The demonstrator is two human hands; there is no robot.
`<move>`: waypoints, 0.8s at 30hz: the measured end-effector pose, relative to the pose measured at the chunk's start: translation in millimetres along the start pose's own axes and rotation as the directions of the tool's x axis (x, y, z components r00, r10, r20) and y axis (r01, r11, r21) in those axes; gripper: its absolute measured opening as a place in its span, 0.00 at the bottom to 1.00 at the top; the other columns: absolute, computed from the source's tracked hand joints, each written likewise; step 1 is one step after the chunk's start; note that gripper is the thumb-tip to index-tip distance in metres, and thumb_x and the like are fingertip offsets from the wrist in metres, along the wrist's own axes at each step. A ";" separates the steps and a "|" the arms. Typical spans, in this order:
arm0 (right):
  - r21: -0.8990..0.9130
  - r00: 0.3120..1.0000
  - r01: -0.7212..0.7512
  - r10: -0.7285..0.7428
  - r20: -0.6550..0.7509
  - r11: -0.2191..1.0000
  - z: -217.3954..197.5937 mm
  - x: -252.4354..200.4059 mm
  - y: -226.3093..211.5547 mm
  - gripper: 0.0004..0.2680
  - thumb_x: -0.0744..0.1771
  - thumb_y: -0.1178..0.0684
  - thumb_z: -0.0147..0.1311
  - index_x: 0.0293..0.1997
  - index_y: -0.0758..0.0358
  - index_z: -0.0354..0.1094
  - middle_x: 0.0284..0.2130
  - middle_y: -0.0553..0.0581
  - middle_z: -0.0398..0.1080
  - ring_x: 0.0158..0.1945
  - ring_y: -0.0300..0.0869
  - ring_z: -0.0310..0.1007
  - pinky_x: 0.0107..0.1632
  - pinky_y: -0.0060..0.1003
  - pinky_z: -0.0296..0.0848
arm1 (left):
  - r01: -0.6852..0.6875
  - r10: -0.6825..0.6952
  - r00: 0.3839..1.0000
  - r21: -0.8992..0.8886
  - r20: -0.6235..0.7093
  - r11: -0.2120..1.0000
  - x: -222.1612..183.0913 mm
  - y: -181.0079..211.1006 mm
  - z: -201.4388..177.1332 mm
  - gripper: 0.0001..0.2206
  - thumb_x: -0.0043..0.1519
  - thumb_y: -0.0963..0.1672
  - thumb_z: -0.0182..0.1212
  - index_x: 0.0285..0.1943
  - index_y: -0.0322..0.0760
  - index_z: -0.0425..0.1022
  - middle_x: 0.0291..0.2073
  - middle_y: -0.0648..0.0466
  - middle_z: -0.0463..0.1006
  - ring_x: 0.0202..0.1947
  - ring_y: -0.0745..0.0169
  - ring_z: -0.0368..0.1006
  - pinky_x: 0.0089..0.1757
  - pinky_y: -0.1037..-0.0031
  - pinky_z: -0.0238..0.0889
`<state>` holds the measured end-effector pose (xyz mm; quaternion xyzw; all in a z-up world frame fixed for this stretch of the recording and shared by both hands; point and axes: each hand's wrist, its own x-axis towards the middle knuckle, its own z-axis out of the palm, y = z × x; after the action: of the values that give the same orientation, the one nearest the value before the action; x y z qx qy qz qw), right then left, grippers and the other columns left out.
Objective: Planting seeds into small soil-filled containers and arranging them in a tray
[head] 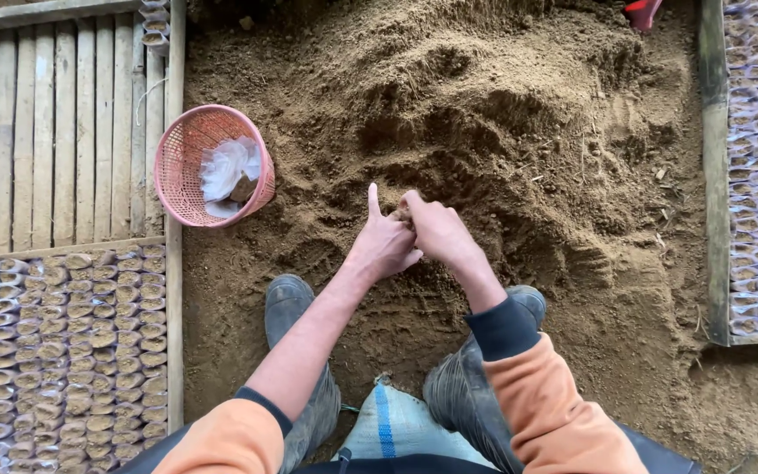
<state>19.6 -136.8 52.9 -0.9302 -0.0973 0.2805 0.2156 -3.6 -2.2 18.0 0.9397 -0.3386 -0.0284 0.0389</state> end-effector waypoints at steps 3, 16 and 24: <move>0.147 0.997 -0.017 0.029 -0.075 0.989 -6.3 12.2 24.2 0.18 0.62 0.62 0.58 0.56 0.54 0.61 0.48 0.57 0.77 0.52 0.61 0.76 0.53 0.60 0.74 | 0.004 -0.004 0.999 -0.020 0.039 1.000 2.0 -6.1 6.6 0.14 0.56 0.54 0.60 0.43 0.51 0.84 0.39 0.57 0.85 0.49 0.59 0.76 0.63 0.19 0.21; 0.129 0.968 -0.227 0.239 -0.081 0.965 56.3 45.0 73.7 0.14 0.62 0.64 0.57 0.49 0.54 0.76 0.43 0.69 0.76 0.47 0.66 0.78 0.48 0.58 0.80 | 0.010 -0.006 0.998 -0.056 0.069 0.998 -0.3 -5.9 29.3 0.14 0.51 0.55 0.68 0.42 0.54 0.82 0.40 0.61 0.82 0.49 0.59 0.75 0.61 0.17 0.26; 0.166 0.993 -0.013 0.032 -0.113 0.986 -26.7 -9.7 -7.5 0.13 0.64 0.63 0.59 0.52 0.57 0.74 0.42 0.72 0.77 0.48 0.64 0.78 0.49 0.56 0.79 | 0.018 -0.013 0.999 -0.097 0.051 0.995 -0.2 -6.7 13.0 0.12 0.54 0.53 0.65 0.45 0.55 0.83 0.45 0.60 0.82 0.52 0.61 0.74 0.62 0.18 0.24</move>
<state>26.2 -142.3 81.0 -0.9248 -0.0505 0.2359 0.2940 -0.6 2.4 4.4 0.9383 -0.3303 -0.0690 0.0758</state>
